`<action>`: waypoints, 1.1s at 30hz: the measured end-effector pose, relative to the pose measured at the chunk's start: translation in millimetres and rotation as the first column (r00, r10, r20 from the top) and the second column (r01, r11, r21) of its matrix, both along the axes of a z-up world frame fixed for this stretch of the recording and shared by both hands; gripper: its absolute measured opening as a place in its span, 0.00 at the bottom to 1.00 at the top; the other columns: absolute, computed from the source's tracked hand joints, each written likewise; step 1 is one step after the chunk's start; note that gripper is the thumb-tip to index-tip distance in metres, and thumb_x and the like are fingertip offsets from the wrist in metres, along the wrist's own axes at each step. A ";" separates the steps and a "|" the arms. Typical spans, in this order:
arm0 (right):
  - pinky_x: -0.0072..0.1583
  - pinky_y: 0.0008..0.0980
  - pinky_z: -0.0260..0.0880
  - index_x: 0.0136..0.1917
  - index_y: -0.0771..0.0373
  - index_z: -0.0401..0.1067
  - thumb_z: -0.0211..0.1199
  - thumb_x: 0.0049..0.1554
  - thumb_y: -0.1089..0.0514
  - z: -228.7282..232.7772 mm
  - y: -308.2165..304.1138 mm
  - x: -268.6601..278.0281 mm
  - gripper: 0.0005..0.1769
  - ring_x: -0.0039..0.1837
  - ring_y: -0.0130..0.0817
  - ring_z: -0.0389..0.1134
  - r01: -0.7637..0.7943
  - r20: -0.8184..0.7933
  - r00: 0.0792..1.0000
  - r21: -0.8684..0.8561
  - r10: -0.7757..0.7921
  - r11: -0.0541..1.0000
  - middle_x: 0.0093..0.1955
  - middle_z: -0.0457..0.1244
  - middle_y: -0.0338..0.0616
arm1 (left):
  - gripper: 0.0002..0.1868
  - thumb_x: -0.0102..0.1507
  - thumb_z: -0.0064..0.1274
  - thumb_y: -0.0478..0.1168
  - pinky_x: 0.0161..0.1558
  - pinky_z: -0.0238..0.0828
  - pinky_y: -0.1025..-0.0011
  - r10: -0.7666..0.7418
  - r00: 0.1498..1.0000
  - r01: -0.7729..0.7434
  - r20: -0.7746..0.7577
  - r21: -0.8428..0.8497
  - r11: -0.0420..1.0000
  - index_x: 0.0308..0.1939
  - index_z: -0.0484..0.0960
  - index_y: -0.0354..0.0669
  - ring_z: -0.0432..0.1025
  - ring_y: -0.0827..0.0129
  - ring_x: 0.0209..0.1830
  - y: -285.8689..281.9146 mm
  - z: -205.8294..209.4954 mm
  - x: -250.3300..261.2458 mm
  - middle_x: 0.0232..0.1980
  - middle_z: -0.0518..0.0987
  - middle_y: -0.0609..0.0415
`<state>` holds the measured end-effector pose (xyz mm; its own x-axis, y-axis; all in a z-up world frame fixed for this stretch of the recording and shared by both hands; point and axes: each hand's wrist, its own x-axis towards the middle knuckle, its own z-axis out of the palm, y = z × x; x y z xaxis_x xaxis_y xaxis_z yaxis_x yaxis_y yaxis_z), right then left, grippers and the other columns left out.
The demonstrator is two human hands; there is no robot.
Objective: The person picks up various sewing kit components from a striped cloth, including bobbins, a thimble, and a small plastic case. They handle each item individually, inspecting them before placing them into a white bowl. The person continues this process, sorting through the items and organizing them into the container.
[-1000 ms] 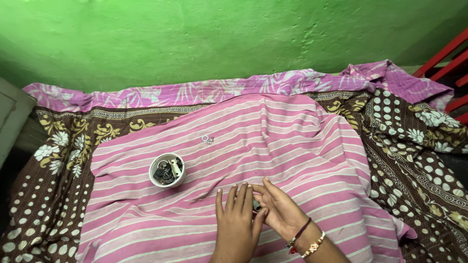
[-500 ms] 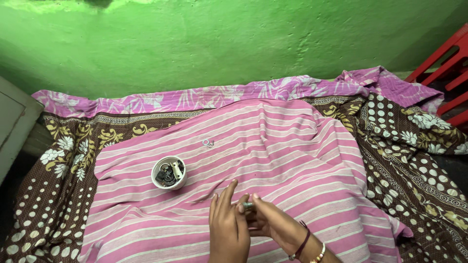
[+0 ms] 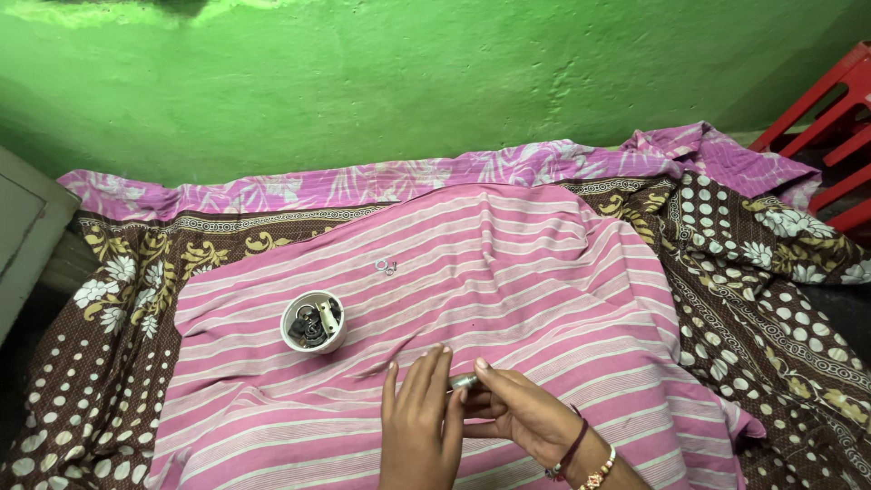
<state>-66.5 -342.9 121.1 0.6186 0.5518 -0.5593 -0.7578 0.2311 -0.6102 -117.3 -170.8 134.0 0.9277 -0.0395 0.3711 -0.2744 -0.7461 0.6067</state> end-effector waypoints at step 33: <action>0.59 0.53 0.79 0.72 0.61 0.64 0.47 0.66 0.45 -3.1 6.0 -17.7 0.27 0.59 0.41 0.74 -0.096 -0.191 0.974 0.143 0.122 0.985 0.60 0.68 0.48 | 0.23 0.60 0.60 0.45 0.69 0.47 0.33 -0.092 0.975 0.059 0.203 0.163 0.985 0.55 0.81 0.35 0.73 0.53 0.62 -8.2 31.1 5.6 0.58 0.82 0.49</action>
<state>-84.2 -336.8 118.0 0.4349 0.6868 -0.5824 -0.8855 0.2088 -0.4150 -111.7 -179.0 165.1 0.8221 -0.1786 0.5406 -0.4421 -0.7985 0.4086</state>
